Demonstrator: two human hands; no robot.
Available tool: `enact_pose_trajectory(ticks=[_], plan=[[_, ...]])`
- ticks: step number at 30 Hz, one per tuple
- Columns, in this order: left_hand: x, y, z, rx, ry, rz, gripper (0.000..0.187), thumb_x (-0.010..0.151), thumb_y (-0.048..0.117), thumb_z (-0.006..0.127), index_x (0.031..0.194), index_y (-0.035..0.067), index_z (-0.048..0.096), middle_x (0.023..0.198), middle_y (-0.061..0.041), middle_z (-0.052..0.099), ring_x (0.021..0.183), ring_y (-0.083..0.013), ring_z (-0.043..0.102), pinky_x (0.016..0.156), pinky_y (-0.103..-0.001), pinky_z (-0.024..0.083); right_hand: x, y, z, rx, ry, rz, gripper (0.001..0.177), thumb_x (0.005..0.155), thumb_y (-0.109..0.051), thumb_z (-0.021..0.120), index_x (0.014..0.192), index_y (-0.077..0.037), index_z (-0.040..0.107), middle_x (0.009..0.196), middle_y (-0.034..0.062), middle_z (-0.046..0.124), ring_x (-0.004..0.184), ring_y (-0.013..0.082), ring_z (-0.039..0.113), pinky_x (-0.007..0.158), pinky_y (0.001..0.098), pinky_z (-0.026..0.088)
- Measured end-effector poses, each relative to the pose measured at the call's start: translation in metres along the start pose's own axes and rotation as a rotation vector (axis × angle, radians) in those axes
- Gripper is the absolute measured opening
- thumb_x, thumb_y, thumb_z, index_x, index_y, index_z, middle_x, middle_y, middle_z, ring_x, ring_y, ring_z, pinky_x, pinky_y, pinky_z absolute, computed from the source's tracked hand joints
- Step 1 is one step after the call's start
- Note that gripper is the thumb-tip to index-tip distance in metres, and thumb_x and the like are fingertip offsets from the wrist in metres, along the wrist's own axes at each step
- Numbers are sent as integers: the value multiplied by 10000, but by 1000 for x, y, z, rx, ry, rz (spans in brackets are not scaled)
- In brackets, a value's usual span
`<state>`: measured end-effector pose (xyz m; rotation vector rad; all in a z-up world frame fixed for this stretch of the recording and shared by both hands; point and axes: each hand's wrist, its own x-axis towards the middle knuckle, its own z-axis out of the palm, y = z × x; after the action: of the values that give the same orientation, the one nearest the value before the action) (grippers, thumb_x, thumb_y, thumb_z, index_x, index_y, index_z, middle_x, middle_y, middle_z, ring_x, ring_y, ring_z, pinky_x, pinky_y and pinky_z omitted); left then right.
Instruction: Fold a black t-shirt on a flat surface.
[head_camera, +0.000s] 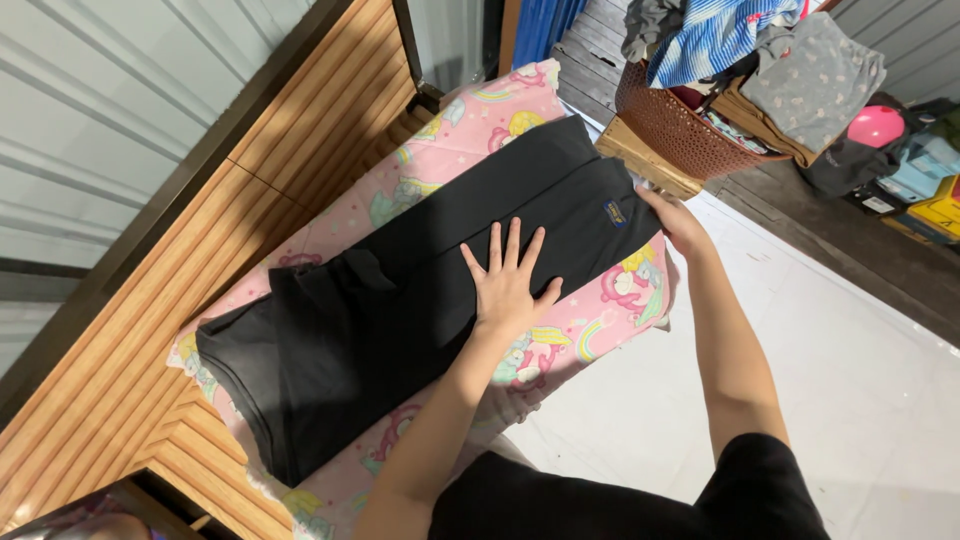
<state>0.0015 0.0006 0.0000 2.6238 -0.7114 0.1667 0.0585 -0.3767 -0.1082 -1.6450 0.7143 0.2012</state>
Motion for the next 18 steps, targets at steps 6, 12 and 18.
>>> enact_pose_trajectory(ticks=[6,12,18], plan=[[-1,1,1,10,-5,-1,833,872,596,614,1580,214,398,1648,-183,291,1538,-439,198,1109,-835,69,-40,-17,13,-466,521,-318,627,964,-587,735,911,38,731,804,129,713,759,251,690,752,358,536],[-1,1,1,11,-9,-4,840,871,599,616,1583,216,389,1651,-183,286,1540,-431,195,1111,-833,62,-33,0,9,-219,255,-75,802,962,-762,580,839,26,671,697,121,607,555,229,568,478,368,426],[-1,0,3,13,-20,-5,840,874,600,608,1587,222,376,1657,-178,272,1545,-424,176,1113,-829,54,-35,2,11,171,118,230,688,964,-726,459,960,-59,624,688,84,642,446,137,535,411,234,412]])
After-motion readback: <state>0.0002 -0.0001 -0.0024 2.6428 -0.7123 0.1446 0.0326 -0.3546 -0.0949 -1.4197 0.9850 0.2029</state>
